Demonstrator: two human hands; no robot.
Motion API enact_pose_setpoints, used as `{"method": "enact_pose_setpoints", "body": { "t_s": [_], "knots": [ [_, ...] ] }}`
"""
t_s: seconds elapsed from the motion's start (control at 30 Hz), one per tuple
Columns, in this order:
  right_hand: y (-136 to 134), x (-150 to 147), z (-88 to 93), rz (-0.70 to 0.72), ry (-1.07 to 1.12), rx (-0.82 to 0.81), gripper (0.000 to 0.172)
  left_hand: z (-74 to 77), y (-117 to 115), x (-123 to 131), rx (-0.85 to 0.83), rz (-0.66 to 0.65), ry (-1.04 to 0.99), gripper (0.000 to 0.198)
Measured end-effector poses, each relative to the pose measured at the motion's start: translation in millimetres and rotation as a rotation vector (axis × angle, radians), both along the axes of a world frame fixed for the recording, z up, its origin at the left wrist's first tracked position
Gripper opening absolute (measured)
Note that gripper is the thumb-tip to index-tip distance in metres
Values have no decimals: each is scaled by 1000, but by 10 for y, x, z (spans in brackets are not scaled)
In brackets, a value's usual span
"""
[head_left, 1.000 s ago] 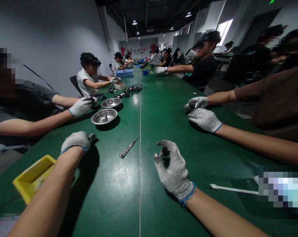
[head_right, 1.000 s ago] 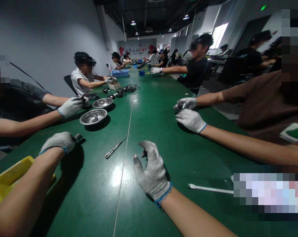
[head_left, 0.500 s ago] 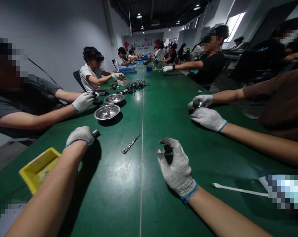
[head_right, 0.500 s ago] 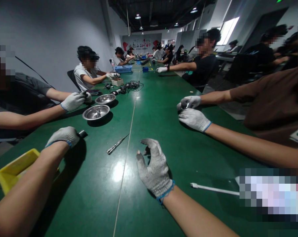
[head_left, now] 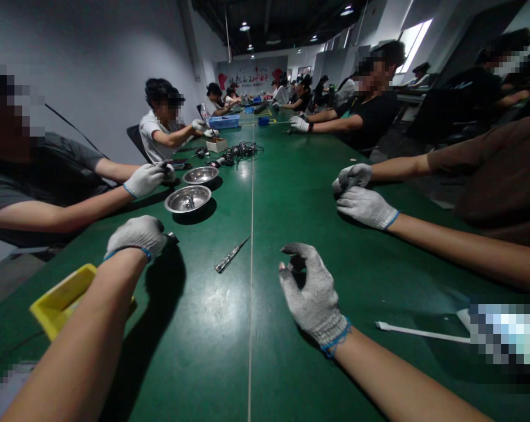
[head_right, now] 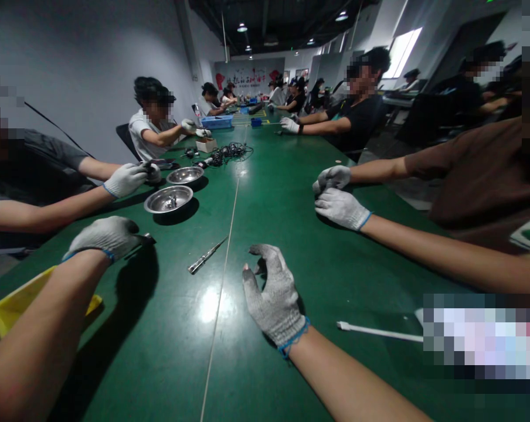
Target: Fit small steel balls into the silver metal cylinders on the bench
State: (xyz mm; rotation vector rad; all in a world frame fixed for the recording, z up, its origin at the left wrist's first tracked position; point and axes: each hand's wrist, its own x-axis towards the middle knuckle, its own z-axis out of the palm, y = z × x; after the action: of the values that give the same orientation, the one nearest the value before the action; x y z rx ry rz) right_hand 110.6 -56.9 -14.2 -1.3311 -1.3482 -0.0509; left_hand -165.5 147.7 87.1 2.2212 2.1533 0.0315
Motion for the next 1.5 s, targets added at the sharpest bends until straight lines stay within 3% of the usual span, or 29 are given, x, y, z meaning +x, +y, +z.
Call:
{"method": "enact_pose_setpoints", "body": {
  "t_s": [0.13,0.4,0.97,1.07,1.23,1.33,1.5],
  "knots": [
    [3,1,0,-4,5,1,26,40,-75,85,-83,33,122,47],
    [7,0,-8,-9,9,-8,25,96,-170,206,-118,44,171,45],
    [9,12,-13,-14,-3,-18,22,78,-196,234,-64,21,161,39],
    [20,10,-23,-26,-3,-9,21,55,-239,295,-14,-33,143,38],
    [31,0,-47,-34,3,4,23,-172,-351,518,38,-311,24,41],
    [30,2,-53,-35,2,1,21,-389,-356,669,80,-554,-261,48],
    [28,1,-38,-51,10,-24,19,-639,-45,1020,61,-546,-290,54]
  ]
}}
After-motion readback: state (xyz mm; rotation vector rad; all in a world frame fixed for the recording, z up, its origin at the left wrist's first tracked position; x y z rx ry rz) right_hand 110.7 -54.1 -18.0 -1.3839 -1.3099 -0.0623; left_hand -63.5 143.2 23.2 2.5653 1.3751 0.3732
